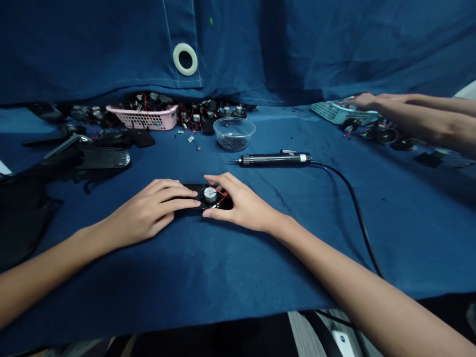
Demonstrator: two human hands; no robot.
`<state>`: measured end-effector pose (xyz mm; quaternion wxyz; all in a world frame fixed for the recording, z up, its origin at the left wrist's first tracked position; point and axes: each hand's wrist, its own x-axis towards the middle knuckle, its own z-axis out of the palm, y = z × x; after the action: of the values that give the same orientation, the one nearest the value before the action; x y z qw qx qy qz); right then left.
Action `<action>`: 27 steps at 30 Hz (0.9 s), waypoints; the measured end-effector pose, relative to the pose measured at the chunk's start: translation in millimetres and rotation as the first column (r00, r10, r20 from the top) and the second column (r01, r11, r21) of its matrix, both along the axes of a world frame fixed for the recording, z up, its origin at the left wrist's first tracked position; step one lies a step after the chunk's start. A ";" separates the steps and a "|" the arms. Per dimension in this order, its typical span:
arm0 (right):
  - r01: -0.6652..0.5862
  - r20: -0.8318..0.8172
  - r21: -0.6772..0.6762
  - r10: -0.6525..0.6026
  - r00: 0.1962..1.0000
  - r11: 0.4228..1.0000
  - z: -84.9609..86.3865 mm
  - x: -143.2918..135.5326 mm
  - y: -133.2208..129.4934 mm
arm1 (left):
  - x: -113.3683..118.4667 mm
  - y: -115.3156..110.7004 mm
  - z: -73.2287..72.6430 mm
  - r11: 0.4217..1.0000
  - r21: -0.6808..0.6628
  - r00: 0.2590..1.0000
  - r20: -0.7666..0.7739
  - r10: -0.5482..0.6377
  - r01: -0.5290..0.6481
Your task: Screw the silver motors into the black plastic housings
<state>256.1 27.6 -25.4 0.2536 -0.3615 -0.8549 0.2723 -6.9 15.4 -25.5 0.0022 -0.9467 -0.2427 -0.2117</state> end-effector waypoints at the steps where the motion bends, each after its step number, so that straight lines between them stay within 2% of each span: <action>1: 0.003 -0.004 0.004 -0.003 1.000 1.000 -0.5 -0.3 -0.2 | 0.0 0.1 -0.1 1.000 -0.001 1.000 -0.001 0.000 0.000; 27: 0.023 0.024 0.046 -0.024 0.999 0.999 0.6 -2.2 -1.9 | -0.3 0.2 -1.3 1.000 0.009 1.000 -0.011 0.005 -0.005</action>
<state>253.9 25.7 -24.9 0.2543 -0.3691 -0.8596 0.2453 -7.2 15.6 -26.8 0.0084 -0.9472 -0.2441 -0.2077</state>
